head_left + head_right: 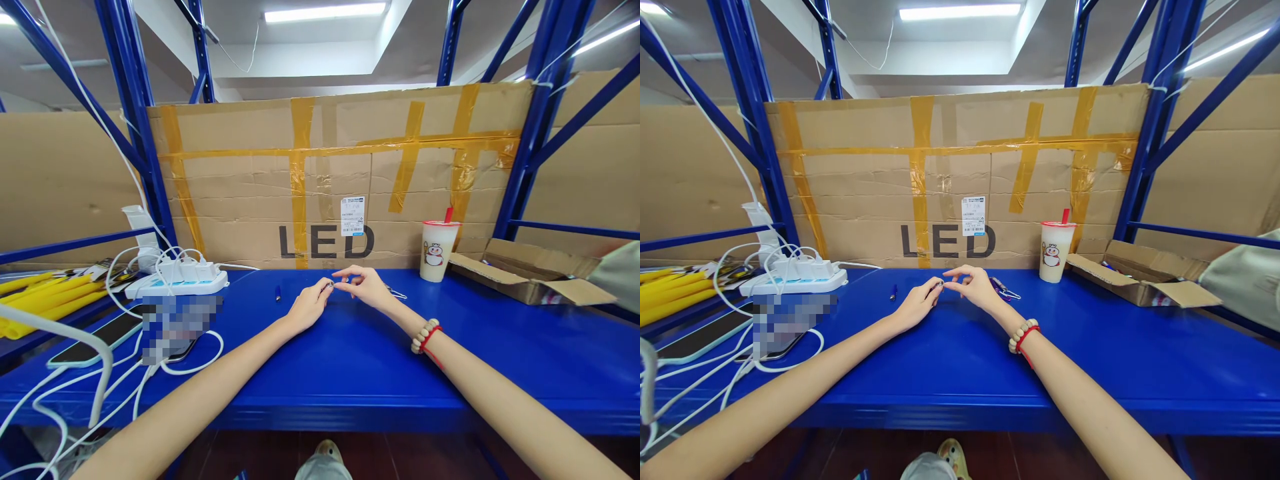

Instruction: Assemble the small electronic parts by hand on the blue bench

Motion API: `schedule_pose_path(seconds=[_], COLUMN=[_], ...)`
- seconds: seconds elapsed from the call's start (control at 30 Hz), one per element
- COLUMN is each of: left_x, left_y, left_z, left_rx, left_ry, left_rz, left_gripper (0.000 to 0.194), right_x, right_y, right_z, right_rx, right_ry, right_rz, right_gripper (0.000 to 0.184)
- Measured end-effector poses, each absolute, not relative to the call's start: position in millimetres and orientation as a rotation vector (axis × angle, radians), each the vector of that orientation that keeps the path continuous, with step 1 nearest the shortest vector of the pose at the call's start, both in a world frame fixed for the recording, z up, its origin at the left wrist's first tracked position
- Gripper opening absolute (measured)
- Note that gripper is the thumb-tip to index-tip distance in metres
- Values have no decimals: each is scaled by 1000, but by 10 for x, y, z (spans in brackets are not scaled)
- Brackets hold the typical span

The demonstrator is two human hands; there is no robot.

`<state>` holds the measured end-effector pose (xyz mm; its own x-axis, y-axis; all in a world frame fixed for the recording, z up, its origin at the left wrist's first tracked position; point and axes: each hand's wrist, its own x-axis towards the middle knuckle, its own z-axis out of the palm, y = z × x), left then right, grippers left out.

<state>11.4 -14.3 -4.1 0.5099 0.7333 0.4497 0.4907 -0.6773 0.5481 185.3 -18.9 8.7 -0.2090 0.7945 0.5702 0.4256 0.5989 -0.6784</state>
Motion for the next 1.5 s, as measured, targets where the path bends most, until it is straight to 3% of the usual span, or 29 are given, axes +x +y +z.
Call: schedule_pose_path(seconds=[0.23, 0.53, 1.07, 1.5], left_x=[92, 89, 82, 92], left_y=[-109, -125, -143, -97], left_z=[-99, -86, -105, -146], left_rx=[2455, 2496, 2608, 2710], left_ry=[885, 850, 943, 968], left_rz=[873, 878, 948, 1084], left_gripper=[28, 26, 25, 22], right_x=[1933, 1941, 1937, 1854], right_y=[-187, -224, -191, -248], right_z=[93, 106, 57, 92], right_rx=[-1006, -1042, -957, -1016], right_ry=[-2052, -2134, -2120, -1935], right_rz=[195, -23, 14, 499], right_gripper=[25, 26, 27, 37])
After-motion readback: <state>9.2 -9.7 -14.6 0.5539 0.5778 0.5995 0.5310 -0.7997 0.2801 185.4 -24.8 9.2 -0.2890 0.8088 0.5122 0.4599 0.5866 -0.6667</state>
